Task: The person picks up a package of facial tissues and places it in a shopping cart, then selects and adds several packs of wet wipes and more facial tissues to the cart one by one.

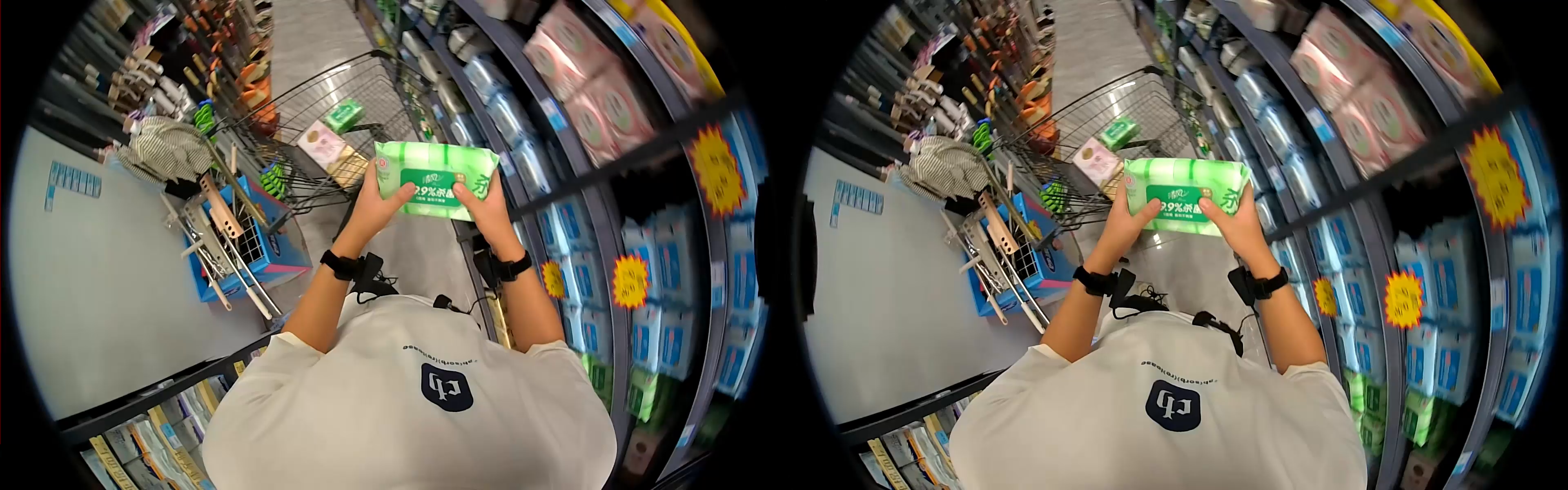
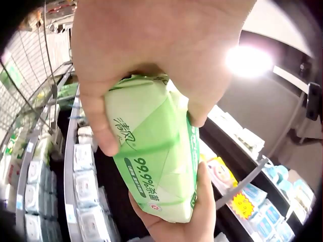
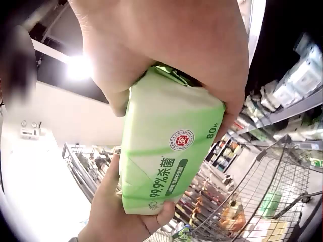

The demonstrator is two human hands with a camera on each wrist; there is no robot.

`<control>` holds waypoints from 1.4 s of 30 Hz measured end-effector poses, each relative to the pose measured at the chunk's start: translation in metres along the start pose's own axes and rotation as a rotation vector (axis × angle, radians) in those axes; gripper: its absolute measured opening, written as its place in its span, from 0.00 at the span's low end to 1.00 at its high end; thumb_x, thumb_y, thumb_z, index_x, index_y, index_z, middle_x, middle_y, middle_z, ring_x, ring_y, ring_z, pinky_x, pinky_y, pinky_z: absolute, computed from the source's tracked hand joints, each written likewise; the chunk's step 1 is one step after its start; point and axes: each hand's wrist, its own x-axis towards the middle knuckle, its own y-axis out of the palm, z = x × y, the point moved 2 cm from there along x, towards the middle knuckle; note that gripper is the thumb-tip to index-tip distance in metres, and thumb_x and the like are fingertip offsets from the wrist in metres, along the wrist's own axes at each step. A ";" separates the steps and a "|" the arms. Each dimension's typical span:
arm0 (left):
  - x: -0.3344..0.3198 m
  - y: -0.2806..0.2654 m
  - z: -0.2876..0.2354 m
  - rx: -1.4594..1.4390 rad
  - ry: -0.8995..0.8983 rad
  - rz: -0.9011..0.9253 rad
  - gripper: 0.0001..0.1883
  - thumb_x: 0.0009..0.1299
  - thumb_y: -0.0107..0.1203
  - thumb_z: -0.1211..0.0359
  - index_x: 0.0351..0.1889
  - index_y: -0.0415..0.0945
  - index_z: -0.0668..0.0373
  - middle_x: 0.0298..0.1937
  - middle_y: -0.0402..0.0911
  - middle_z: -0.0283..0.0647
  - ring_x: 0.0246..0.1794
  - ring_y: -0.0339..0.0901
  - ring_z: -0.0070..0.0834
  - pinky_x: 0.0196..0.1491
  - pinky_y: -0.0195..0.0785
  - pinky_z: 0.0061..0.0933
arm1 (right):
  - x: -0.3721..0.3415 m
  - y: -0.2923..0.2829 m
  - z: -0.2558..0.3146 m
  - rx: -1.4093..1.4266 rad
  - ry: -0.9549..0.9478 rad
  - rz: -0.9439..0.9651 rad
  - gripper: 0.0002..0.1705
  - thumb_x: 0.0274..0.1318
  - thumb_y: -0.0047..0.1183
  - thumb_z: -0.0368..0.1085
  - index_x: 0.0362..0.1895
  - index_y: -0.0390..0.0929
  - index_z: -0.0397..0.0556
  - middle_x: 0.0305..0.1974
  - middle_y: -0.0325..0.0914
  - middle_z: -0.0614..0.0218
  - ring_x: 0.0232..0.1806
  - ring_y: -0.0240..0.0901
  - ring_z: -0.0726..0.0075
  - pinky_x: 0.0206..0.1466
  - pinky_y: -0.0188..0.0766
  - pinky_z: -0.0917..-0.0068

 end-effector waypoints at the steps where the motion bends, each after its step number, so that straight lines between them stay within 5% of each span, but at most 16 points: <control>1: 0.011 -0.020 -0.003 -0.001 -0.002 -0.023 0.33 0.66 0.63 0.60 0.63 0.58 0.63 0.54 0.72 0.41 0.53 0.71 0.28 0.56 0.66 0.30 | 0.023 0.019 -0.004 0.016 0.039 0.044 0.36 0.54 0.63 0.38 0.62 0.59 0.43 0.53 0.71 0.63 0.54 0.69 0.70 0.57 0.68 0.71; 13: 0.166 -0.194 0.039 -0.080 -0.199 -0.372 0.32 0.71 0.55 0.55 0.62 0.56 0.66 0.54 0.71 0.44 0.54 0.70 0.29 0.57 0.65 0.28 | 0.286 0.159 -0.052 -0.025 0.272 0.476 0.24 0.59 0.59 0.47 0.52 0.73 0.44 0.46 0.78 0.67 0.48 0.73 0.74 0.52 0.69 0.75; 15: 0.197 -0.216 0.070 -0.084 -0.264 -0.342 0.33 0.71 0.56 0.55 0.63 0.54 0.66 0.54 0.70 0.43 0.50 0.74 0.29 0.50 0.72 0.29 | 0.325 0.172 -0.077 -0.058 0.277 0.492 0.23 0.60 0.58 0.48 0.51 0.74 0.44 0.45 0.79 0.67 0.48 0.73 0.74 0.52 0.68 0.74; 25: 0.306 -0.282 0.354 -0.197 -0.682 -0.605 0.41 0.68 0.59 0.53 0.68 0.48 0.66 0.62 0.67 0.45 0.60 0.68 0.33 0.59 0.65 0.33 | 0.487 0.202 -0.367 -0.184 0.986 0.729 0.32 0.56 0.61 0.51 0.57 0.73 0.41 0.53 0.77 0.60 0.54 0.72 0.65 0.57 0.64 0.69; 27: 0.318 -0.278 0.384 -0.223 -0.757 -0.659 0.41 0.68 0.60 0.53 0.68 0.49 0.66 0.63 0.66 0.46 0.60 0.68 0.33 0.60 0.64 0.34 | 0.498 0.195 -0.455 -0.258 1.120 0.761 0.39 0.54 0.61 0.54 0.61 0.69 0.38 0.59 0.71 0.53 0.62 0.65 0.56 0.64 0.59 0.61; 28: 0.320 -0.273 0.384 -0.262 -0.797 -0.697 0.42 0.67 0.60 0.53 0.68 0.49 0.66 0.63 0.66 0.46 0.61 0.67 0.33 0.60 0.64 0.34 | 0.498 0.191 -0.487 -0.239 1.214 0.771 0.48 0.52 0.61 0.58 0.66 0.61 0.36 0.67 0.60 0.48 0.71 0.52 0.49 0.71 0.47 0.55; 32: 0.322 -0.274 0.465 -0.323 -0.769 -0.774 0.40 0.66 0.62 0.59 0.65 0.50 0.72 0.61 0.68 0.49 0.59 0.68 0.34 0.60 0.63 0.32 | 0.503 0.180 -0.576 -0.427 1.322 0.781 0.55 0.51 0.61 0.60 0.71 0.52 0.37 0.73 0.47 0.47 0.75 0.38 0.44 0.75 0.36 0.54; 33: 0.321 -0.272 0.473 -0.304 -0.746 -0.755 0.38 0.66 0.62 0.60 0.64 0.53 0.72 0.60 0.69 0.49 0.59 0.69 0.33 0.59 0.63 0.31 | 0.507 0.189 -0.550 -0.446 1.301 0.768 0.51 0.52 0.61 0.57 0.70 0.55 0.38 0.71 0.53 0.48 0.73 0.45 0.48 0.73 0.41 0.55; 37: 0.325 -0.269 0.483 -0.264 -0.787 -0.825 0.34 0.65 0.58 0.66 0.65 0.55 0.70 0.58 0.71 0.49 0.59 0.69 0.35 0.60 0.61 0.31 | 0.496 0.182 -0.611 -0.228 1.205 0.700 0.36 0.55 0.62 0.48 0.62 0.66 0.41 0.60 0.70 0.56 0.63 0.64 0.60 0.65 0.57 0.62; 41: 0.309 -0.274 0.517 -0.239 -0.789 -0.816 0.33 0.65 0.55 0.68 0.66 0.57 0.67 0.59 0.71 0.48 0.59 0.69 0.36 0.61 0.60 0.31 | 0.492 0.189 -0.625 -0.166 1.062 0.617 0.31 0.56 0.62 0.46 0.57 0.69 0.40 0.52 0.76 0.59 0.52 0.73 0.62 0.55 0.69 0.66; 42: 0.304 -0.277 0.520 -0.264 -0.806 -0.781 0.33 0.66 0.54 0.69 0.68 0.54 0.66 0.61 0.69 0.48 0.61 0.67 0.35 0.62 0.59 0.31 | 0.487 0.186 -0.637 -0.371 0.952 0.638 0.31 0.55 0.62 0.47 0.57 0.70 0.40 0.50 0.77 0.57 0.51 0.74 0.60 0.54 0.70 0.66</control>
